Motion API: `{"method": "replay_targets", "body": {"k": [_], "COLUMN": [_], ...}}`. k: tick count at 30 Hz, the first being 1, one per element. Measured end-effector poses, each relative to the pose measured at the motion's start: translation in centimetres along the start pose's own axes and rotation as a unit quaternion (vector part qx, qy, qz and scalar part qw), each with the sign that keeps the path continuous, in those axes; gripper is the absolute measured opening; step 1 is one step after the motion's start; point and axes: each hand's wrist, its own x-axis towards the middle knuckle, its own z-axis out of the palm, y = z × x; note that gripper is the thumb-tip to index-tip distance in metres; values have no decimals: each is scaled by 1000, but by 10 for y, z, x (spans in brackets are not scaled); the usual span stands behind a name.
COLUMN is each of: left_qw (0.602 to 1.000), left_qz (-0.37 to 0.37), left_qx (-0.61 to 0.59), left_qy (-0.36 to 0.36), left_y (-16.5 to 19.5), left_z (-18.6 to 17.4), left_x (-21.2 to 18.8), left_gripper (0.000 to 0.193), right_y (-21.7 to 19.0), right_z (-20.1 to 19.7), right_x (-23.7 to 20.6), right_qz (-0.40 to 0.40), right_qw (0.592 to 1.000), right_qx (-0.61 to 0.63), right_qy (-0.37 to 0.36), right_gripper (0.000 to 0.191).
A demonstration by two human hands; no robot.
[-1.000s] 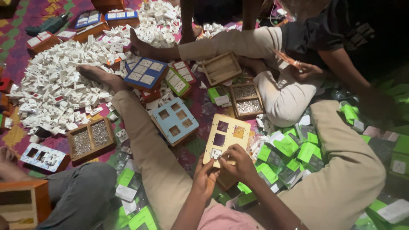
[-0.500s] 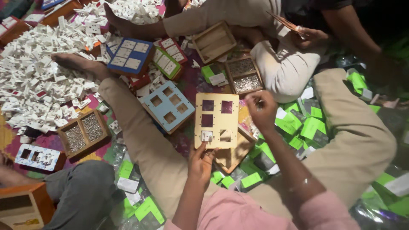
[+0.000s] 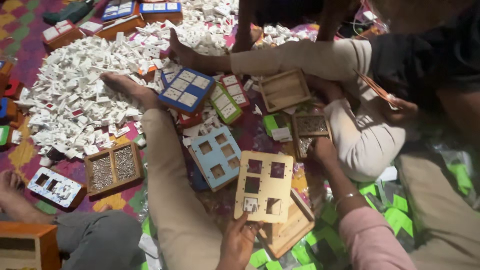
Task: The person assembles electrical components by inserting white plastic switches and sockets into a blue plastic frame. They pick up components from a wooden box, align them with the frame, and press them into place. The person handles multiple frames and components during the process.
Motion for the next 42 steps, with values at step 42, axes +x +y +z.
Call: {"method": "replay_targets", "body": {"k": [42], "left_qw": [986], "left_qz": [-1], "left_qx": [161], "left_qy": [-33], "left_y": [-19], "left_z": [48], "left_x": [0], "left_gripper": [48], "right_y": [-127], "right_z": [-77], "right_x": [-206], "right_qz": [-245], "right_qw": [914], "right_qx": [324], "right_qy": [9], "right_gripper": [17]}}
